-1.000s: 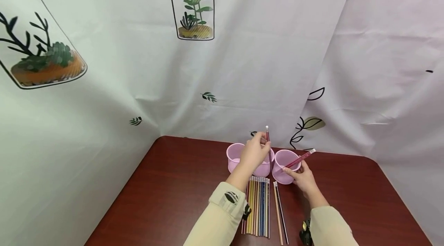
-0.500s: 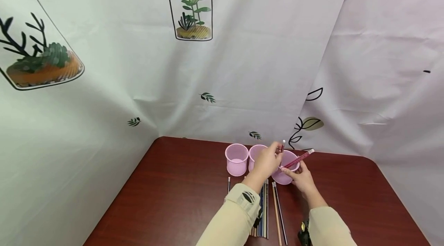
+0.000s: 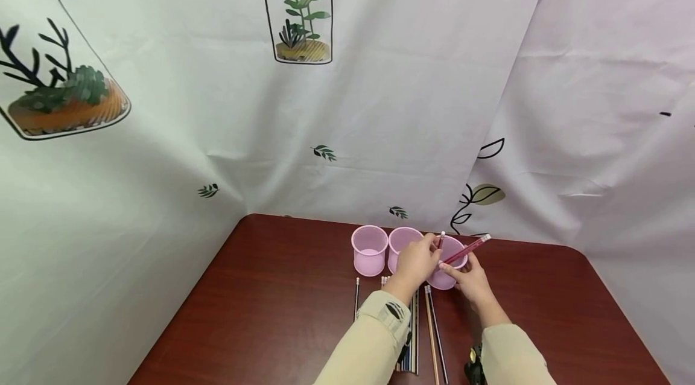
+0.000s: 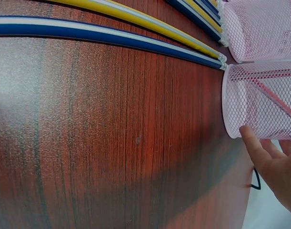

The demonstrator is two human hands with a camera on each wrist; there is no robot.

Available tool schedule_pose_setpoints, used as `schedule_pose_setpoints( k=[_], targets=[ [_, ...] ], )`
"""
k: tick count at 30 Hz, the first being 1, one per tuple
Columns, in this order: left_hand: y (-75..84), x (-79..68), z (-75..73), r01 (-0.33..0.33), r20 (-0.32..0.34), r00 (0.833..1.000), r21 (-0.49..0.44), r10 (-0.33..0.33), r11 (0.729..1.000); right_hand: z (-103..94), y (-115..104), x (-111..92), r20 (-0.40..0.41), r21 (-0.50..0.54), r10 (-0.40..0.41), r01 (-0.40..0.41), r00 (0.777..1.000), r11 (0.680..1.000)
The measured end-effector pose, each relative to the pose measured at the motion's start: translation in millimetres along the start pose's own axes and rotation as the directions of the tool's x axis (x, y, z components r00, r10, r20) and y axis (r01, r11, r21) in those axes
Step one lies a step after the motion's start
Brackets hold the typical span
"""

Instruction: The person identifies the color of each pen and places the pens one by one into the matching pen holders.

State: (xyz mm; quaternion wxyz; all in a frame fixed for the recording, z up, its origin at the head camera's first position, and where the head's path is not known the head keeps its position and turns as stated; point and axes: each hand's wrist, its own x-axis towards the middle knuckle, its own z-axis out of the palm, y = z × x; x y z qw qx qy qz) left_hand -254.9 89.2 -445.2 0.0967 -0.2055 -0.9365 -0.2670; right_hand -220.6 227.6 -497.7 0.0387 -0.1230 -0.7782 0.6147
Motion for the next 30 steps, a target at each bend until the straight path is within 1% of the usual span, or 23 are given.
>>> schedule_pose_setpoints(
  k=[5,10,16,20,22,25,27,29,30],
  targets=[
    [3.8,0.8,1.2,0.007,0.022,1.000,0.005,-0.007,1.000,-0.1,-0.9,-1.1,0.017,0.021,-0.001,0.000,1.000,1.000],
    [6.2,-0.1,0.6,0.013,0.041,0.999,-0.015,-0.012,1.000,0.1,-0.6,-1.6,0.022,0.021,-0.009,0.009,1.000,1.000],
    [2.3,-2.4,-1.3,0.002,0.028,1.000,-0.036,-0.001,0.999,0.4,-2.1,-1.1,0.010,0.028,0.004,-0.004,1.000,1.000],
    [-7.9,-5.4,-5.4,0.009,-0.001,1.000,-0.071,-0.009,0.997,1.3,-1.7,-1.3,0.001,0.019,0.012,-0.012,1.000,1.000],
    [-14.5,-7.7,-8.9,0.020,-0.022,1.000,-0.075,-0.021,0.997,1.9,0.6,-0.9,-0.003,0.025,-0.002,0.003,1.000,1.000],
    [-27.0,-12.9,-13.9,0.051,-0.076,0.996,-0.040,-0.054,0.998,2.1,10.2,2.7,-0.015,0.039,-0.042,0.042,0.999,0.998],
    [-36.6,-17.4,-17.9,0.059,-0.118,0.991,-0.003,-0.059,0.998,1.8,15.4,4.6,-0.016,0.067,-0.072,0.073,0.997,0.995],
    [-49.0,-22.7,-20.2,0.031,-0.162,0.987,0.039,-0.024,0.999,0.9,18.9,5.9,-0.013,0.078,-0.078,0.079,0.997,0.994],
    [-55.6,-25.9,-21.6,0.001,-0.175,0.985,0.062,0.010,0.998,0.9,19.4,5.9,-0.015,0.088,-0.075,0.076,0.997,0.993]
  ],
)
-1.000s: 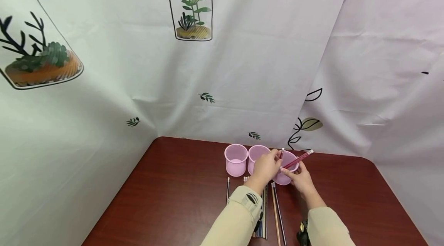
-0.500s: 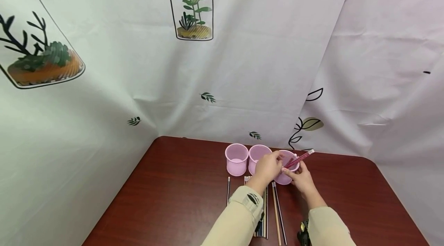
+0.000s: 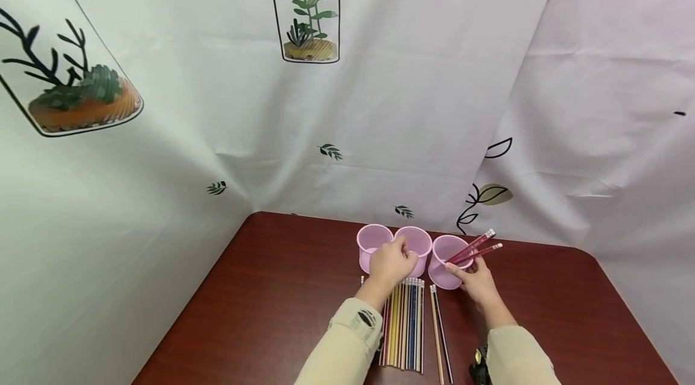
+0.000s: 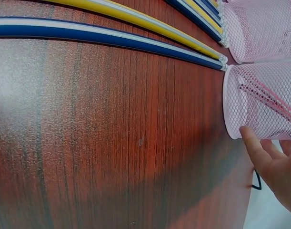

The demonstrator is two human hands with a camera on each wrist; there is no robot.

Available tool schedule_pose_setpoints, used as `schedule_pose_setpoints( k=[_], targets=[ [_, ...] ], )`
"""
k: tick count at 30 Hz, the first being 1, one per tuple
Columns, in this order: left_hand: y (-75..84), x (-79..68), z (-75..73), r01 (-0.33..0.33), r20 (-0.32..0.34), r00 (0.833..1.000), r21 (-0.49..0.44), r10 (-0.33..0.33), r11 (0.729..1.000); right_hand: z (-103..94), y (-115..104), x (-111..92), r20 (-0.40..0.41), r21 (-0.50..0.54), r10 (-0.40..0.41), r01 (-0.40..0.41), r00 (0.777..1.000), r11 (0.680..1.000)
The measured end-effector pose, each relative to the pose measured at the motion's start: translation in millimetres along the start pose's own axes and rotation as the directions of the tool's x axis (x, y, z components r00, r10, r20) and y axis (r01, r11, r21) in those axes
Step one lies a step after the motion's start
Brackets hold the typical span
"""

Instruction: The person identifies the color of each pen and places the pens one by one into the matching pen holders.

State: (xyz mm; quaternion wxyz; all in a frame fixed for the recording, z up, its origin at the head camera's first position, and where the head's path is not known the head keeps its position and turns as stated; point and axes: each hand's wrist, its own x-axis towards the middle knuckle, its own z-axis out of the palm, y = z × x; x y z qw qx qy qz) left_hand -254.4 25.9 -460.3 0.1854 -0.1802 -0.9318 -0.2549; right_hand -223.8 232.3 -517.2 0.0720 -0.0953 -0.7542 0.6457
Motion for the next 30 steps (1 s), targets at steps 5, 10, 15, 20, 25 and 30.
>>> schedule_pose_setpoints(
  k=[5,10,15,20,25,30],
  targets=[
    [-34.3,-13.1,-5.0,-0.178,0.022,0.984,0.089,0.177,0.980,0.7,-10.6,-5.8,0.013,-0.012,0.020,-0.020,1.000,1.000],
    [-53.0,-22.2,-8.4,-0.124,0.240,0.966,0.086,0.101,0.988,-0.7,-4.4,-2.6,0.025,-0.008,0.040,-0.040,0.999,0.999],
    [-62.0,-32.1,-4.6,0.045,0.470,0.880,0.075,-0.076,0.996,-2.4,6.5,3.8,0.034,0.021,0.066,-0.067,0.997,0.998],
    [-63.9,-41.5,1.6,0.134,0.528,0.836,0.069,-0.150,0.989,-1.7,1.9,2.7,0.029,0.016,0.090,-0.091,0.996,0.996],
    [-64.6,-43.9,7.8,0.153,0.518,0.838,0.074,-0.169,0.985,2.5,-21.7,-9.5,0.037,-0.015,0.118,-0.117,0.992,0.993],
    [-61.5,-44.3,5.8,0.169,0.512,0.838,0.083,-0.187,0.982,3.3,-24.9,-11.6,0.040,-0.016,0.121,-0.120,0.992,0.993]
  ],
)
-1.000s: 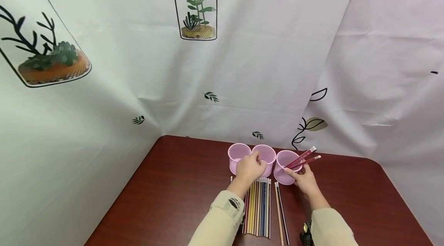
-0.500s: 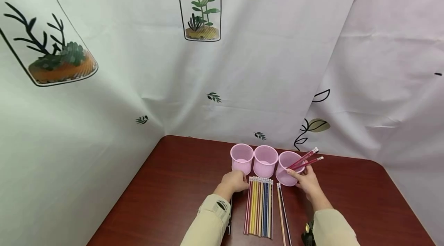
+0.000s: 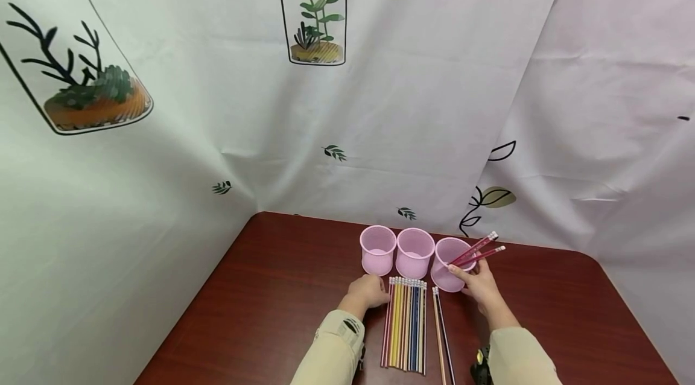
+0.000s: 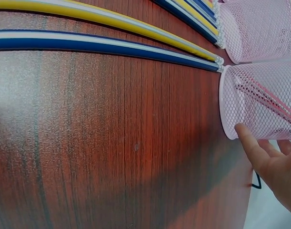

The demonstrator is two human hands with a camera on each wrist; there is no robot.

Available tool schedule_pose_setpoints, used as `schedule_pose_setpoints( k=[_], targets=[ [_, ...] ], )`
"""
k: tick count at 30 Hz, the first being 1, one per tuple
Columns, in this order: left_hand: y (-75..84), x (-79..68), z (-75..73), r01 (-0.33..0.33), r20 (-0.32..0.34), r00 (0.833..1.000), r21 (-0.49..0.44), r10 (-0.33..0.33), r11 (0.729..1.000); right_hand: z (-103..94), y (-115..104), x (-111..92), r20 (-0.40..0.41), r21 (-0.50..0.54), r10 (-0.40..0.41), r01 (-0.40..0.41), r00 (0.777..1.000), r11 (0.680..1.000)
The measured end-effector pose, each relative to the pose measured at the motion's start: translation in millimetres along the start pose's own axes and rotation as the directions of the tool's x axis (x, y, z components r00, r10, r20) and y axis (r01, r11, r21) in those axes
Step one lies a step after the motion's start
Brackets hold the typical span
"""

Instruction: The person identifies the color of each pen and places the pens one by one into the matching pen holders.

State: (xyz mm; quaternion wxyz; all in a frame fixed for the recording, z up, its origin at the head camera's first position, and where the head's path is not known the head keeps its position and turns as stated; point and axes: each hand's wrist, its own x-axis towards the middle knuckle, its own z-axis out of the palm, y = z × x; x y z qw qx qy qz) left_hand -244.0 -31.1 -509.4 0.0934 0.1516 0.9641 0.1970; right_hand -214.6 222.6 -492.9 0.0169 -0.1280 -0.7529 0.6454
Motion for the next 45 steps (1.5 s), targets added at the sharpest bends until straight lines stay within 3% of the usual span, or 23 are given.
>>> schedule_pose_setpoints(
  k=[7,13,21,25,29,33,39,45],
  targets=[
    [7.9,-3.4,-0.9,0.030,-0.028,0.999,0.062,-0.028,0.998,-2.0,13.0,6.4,-0.011,0.029,-0.065,0.066,0.998,0.997],
    [12.0,-1.2,5.3,0.044,-0.034,0.999,0.096,-0.041,0.994,-3.6,20.4,12.6,-0.018,0.018,-0.052,0.052,0.998,0.998],
    [14.5,0.2,11.8,0.053,-0.060,0.997,0.139,-0.045,0.989,-2.2,3.2,1.3,-0.004,-0.003,-0.013,0.013,1.000,1.000],
    [12.9,1.9,14.9,0.056,-0.064,0.997,0.128,-0.048,0.990,-3.4,8.6,5.6,0.001,-0.006,-0.003,0.003,1.000,1.000],
    [12.6,1.7,13.4,0.061,-0.054,0.997,0.064,-0.057,0.996,-6.9,27.4,20.4,-0.001,0.010,-0.003,0.003,1.000,1.000],
    [13.6,1.0,10.0,0.013,-0.035,0.999,-0.082,-0.016,0.997,-10.0,46.7,36.2,-0.017,0.045,-0.008,0.009,1.000,0.999],
    [17.0,-0.1,7.8,-0.055,-0.043,0.998,-0.285,0.045,0.957,-10.8,59.2,46.9,-0.017,0.059,-0.005,0.006,1.000,0.998],
    [19.4,7.1,7.0,-0.063,-0.049,0.998,-0.298,0.050,0.953,-10.0,57.7,44.3,-0.011,0.058,-0.012,0.013,1.000,0.998]
  ],
)
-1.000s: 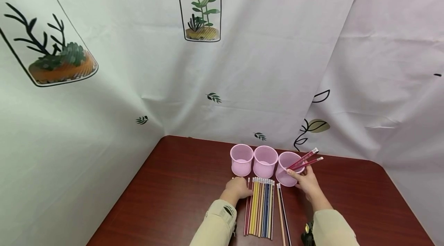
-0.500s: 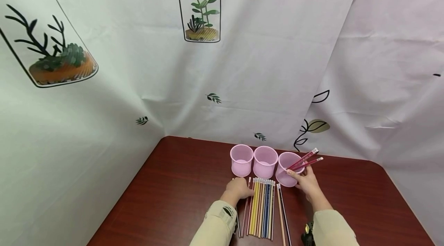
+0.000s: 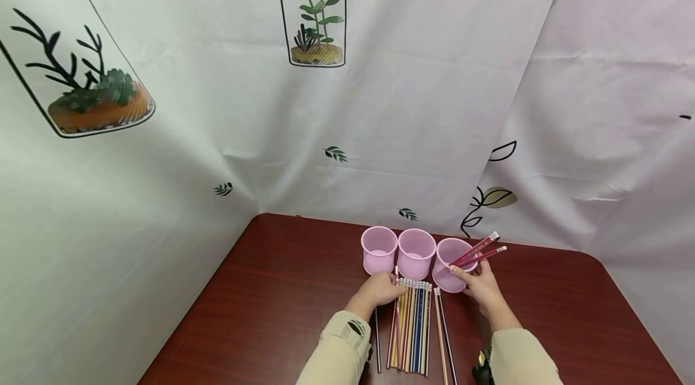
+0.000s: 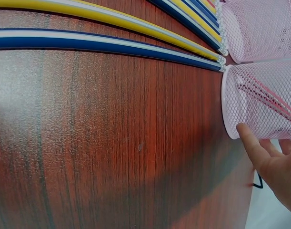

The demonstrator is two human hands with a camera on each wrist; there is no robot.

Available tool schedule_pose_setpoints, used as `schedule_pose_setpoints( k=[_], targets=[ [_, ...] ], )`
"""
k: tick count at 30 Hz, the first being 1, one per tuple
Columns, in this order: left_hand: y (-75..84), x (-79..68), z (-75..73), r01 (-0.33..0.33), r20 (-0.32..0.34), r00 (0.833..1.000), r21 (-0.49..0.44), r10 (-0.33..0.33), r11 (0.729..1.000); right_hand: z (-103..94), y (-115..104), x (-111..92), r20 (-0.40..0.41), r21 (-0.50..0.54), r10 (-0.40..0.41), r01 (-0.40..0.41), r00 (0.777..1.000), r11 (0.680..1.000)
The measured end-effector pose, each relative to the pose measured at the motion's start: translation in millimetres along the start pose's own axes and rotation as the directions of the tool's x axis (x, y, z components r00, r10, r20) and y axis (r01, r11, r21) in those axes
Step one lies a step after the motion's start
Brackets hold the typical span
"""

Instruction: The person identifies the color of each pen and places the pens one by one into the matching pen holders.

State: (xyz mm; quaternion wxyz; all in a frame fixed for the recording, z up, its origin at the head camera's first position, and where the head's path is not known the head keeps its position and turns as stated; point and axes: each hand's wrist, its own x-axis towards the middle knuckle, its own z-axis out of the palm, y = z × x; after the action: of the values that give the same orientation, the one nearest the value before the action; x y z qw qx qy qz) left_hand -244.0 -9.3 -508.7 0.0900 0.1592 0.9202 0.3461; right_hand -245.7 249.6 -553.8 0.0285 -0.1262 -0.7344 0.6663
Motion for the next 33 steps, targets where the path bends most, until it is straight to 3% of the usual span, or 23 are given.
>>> schedule_pose_setpoints(
  k=[8,15,23,33],
  targets=[
    [15.7,8.6,-12.1,-0.037,-0.017,0.999,0.004,0.037,0.999,-0.2,-0.9,0.8,-0.001,0.006,0.014,-0.014,1.000,1.000],
    [27.9,12.2,-20.1,-0.083,-0.032,0.996,-0.075,0.080,0.994,0.4,-1.2,2.1,-0.002,0.002,0.008,-0.008,1.000,1.000],
    [35.8,16.3,-25.9,-0.122,-0.108,0.988,-0.079,0.114,0.989,-2.1,3.2,4.8,-0.003,-0.001,-0.004,0.004,1.000,1.000],
    [45.4,17.3,-29.5,-0.159,-0.155,0.978,-0.120,0.140,0.980,-1.5,3.1,1.6,0.007,-0.007,-0.014,0.014,1.000,1.000]
  ],
)
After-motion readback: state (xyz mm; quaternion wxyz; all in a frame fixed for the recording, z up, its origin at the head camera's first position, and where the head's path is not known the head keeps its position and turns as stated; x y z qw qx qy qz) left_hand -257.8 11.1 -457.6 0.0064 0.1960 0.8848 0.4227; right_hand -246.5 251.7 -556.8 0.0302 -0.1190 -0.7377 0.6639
